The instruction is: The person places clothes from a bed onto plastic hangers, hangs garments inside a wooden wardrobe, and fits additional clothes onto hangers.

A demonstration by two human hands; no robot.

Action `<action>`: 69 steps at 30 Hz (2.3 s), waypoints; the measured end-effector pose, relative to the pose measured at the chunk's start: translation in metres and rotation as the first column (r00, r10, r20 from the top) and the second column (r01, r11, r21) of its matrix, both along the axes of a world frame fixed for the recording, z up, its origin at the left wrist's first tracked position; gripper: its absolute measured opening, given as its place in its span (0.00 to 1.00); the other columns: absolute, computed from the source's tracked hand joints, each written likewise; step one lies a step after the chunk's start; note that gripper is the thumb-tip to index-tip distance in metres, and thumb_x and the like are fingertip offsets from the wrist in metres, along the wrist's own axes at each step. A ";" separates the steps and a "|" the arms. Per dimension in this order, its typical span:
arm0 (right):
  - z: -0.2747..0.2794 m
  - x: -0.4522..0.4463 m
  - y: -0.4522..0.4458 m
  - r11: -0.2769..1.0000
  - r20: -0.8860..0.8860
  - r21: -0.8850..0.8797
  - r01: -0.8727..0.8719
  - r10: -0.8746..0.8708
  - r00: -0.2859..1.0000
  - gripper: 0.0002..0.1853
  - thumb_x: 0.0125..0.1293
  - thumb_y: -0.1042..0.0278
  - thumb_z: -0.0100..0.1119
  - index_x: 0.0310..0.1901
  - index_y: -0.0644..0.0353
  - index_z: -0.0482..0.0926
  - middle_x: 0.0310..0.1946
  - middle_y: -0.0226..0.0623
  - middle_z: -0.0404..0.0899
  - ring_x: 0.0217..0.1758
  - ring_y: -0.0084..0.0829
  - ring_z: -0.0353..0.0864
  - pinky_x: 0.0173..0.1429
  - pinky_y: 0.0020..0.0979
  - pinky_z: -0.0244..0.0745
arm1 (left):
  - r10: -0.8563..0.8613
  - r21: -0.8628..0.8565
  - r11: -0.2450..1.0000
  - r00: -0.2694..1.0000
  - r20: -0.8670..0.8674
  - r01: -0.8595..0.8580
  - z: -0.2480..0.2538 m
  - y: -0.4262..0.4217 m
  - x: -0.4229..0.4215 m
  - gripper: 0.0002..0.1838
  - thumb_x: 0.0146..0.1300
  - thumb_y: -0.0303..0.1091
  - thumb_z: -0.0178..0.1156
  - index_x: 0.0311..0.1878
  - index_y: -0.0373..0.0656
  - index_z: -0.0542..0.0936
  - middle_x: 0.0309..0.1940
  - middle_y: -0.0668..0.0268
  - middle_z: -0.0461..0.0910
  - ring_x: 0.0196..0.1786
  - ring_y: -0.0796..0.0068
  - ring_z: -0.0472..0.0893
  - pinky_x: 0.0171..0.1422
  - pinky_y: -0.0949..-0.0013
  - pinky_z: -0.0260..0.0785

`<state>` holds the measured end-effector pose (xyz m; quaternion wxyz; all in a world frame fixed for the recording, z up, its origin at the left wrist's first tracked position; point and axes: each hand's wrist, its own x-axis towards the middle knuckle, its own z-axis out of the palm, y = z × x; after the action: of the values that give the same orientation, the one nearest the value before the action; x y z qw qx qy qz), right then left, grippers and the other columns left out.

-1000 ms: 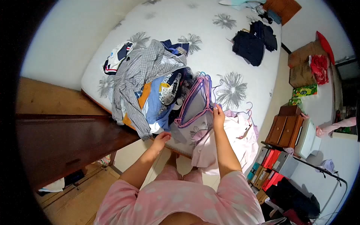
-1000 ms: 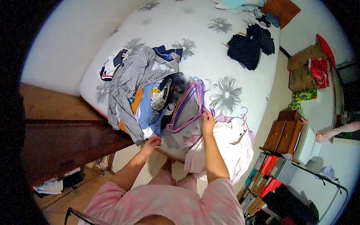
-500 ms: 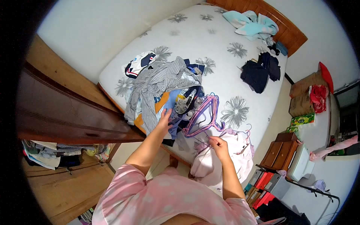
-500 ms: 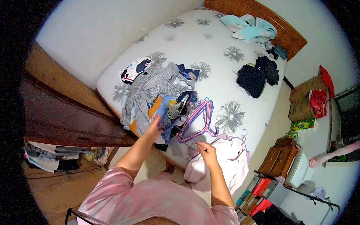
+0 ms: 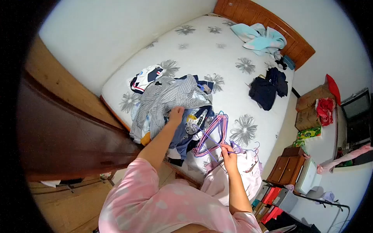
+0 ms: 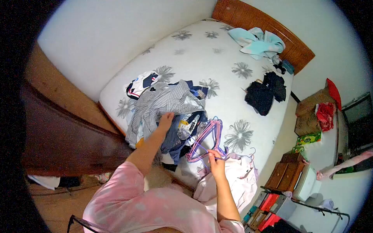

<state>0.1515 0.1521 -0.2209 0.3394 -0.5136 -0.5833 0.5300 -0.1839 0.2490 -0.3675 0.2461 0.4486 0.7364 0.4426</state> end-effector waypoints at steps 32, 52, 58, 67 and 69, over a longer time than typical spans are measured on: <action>-0.051 -0.038 -0.032 0.880 -0.418 -0.475 -0.003 -0.222 0.881 0.16 0.50 0.82 0.55 0.42 0.59 0.70 0.35 0.28 0.69 0.42 0.23 0.68 0.42 0.23 0.64 | -0.460 0.119 0.849 0.607 0.648 0.516 0.106 -0.204 0.143 0.15 0.64 0.32 0.58 0.54 0.44 0.71 0.45 0.68 0.75 0.48 0.77 0.73 0.55 0.69 0.66; 0.042 0.166 -0.157 0.966 -0.390 -0.253 0.057 -0.156 0.907 0.14 0.71 0.56 0.48 0.36 0.59 0.73 0.44 0.41 0.80 0.46 0.27 0.78 0.50 0.27 0.71 | 0.006 -0.001 0.998 0.096 0.995 -0.055 0.172 -0.211 0.195 0.26 0.48 0.24 0.49 0.55 0.35 0.68 0.47 0.53 0.76 0.48 0.55 0.79 0.55 0.51 0.73; 0.049 0.186 -0.163 0.978 -0.409 -0.191 0.078 -0.152 0.900 0.12 0.70 0.58 0.50 0.38 0.58 0.73 0.45 0.40 0.80 0.47 0.27 0.77 0.50 0.27 0.70 | -0.173 0.176 0.984 0.103 0.979 -0.017 0.243 -0.255 0.197 0.25 0.50 0.26 0.46 0.54 0.29 0.72 0.49 0.51 0.78 0.51 0.58 0.79 0.58 0.57 0.72; 0.064 0.140 -0.155 0.964 -0.432 0.223 -0.143 0.229 0.872 0.15 0.63 0.63 0.62 0.45 0.59 0.68 0.60 0.44 0.70 0.60 0.33 0.70 0.63 0.34 0.62 | -0.211 0.206 0.977 0.115 0.971 0.051 0.293 -0.313 0.196 0.22 0.52 0.28 0.47 0.51 0.29 0.73 0.45 0.50 0.79 0.46 0.56 0.81 0.55 0.56 0.74; 0.070 0.123 -0.156 0.957 -0.458 0.207 -0.204 0.279 0.844 0.19 0.59 0.67 0.65 0.46 0.58 0.66 0.60 0.46 0.69 0.61 0.34 0.69 0.64 0.34 0.62 | -0.148 0.146 0.989 0.088 0.985 0.029 0.319 -0.325 0.208 0.21 0.50 0.28 0.47 0.48 0.29 0.74 0.42 0.51 0.80 0.42 0.57 0.82 0.51 0.56 0.76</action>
<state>0.2748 -0.0043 -0.1511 0.4420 -0.2602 -0.5785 0.6343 0.0240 -0.0758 -0.0480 0.6832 0.0875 0.3298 0.6456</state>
